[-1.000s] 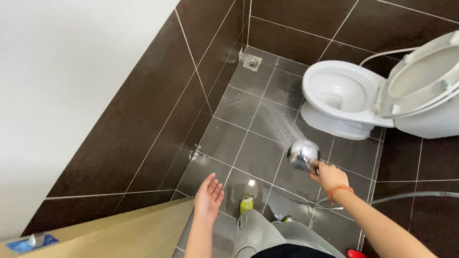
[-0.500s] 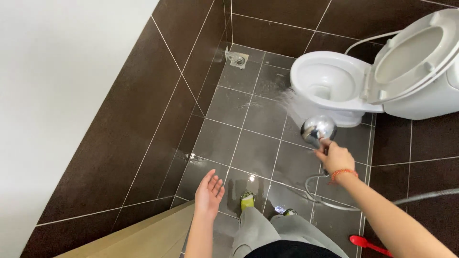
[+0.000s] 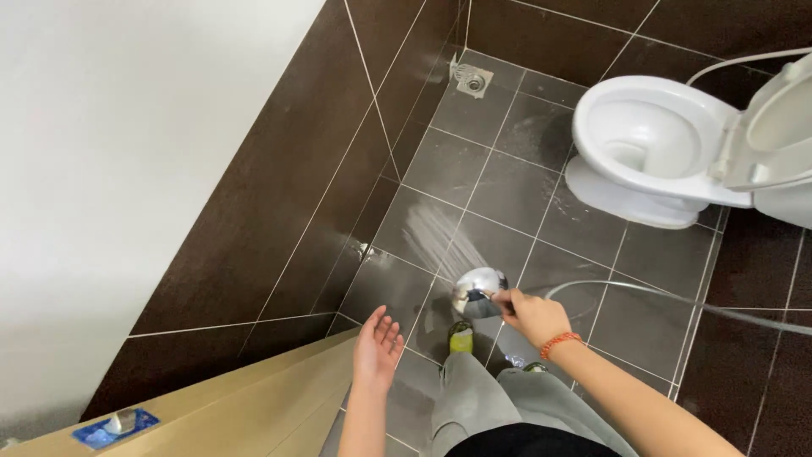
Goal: Scrubbing bathroom floor tiles with a brush and rinsing them with a handheld showerhead.
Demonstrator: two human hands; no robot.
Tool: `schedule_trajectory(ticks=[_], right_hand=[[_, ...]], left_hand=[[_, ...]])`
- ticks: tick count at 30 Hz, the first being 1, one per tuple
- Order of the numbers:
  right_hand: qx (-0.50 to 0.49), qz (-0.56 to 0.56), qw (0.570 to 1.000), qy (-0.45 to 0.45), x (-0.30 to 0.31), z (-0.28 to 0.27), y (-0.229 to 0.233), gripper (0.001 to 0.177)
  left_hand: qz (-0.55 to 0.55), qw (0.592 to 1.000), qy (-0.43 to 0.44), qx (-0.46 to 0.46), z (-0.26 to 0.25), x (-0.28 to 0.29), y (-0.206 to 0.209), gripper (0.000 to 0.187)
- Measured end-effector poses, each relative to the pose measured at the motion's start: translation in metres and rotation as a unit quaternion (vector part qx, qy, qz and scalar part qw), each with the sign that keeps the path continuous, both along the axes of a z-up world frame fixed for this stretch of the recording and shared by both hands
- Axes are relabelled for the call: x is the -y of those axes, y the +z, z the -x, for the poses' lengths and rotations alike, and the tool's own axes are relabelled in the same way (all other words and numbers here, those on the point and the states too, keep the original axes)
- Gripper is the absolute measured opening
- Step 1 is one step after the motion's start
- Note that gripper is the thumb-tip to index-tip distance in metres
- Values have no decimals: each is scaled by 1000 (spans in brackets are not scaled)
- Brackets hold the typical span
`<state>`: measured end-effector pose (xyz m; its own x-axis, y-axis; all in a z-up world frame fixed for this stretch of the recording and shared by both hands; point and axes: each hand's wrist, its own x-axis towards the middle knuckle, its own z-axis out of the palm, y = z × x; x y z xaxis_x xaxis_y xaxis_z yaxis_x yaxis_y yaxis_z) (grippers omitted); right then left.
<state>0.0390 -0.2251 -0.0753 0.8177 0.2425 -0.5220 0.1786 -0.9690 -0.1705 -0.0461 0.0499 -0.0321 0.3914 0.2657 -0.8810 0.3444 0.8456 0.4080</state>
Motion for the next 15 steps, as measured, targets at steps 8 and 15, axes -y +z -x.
schedule_trajectory(ticks=[8,15], right_hand=[[-11,25,999,-23,12,9,-22,33],[-80,97,956,-266,125,41,-4,41]], left_hand=[[20,999,-23,-26,-10,-4,-5,21],[10,994,-111,-20,-47,20,-16,22]])
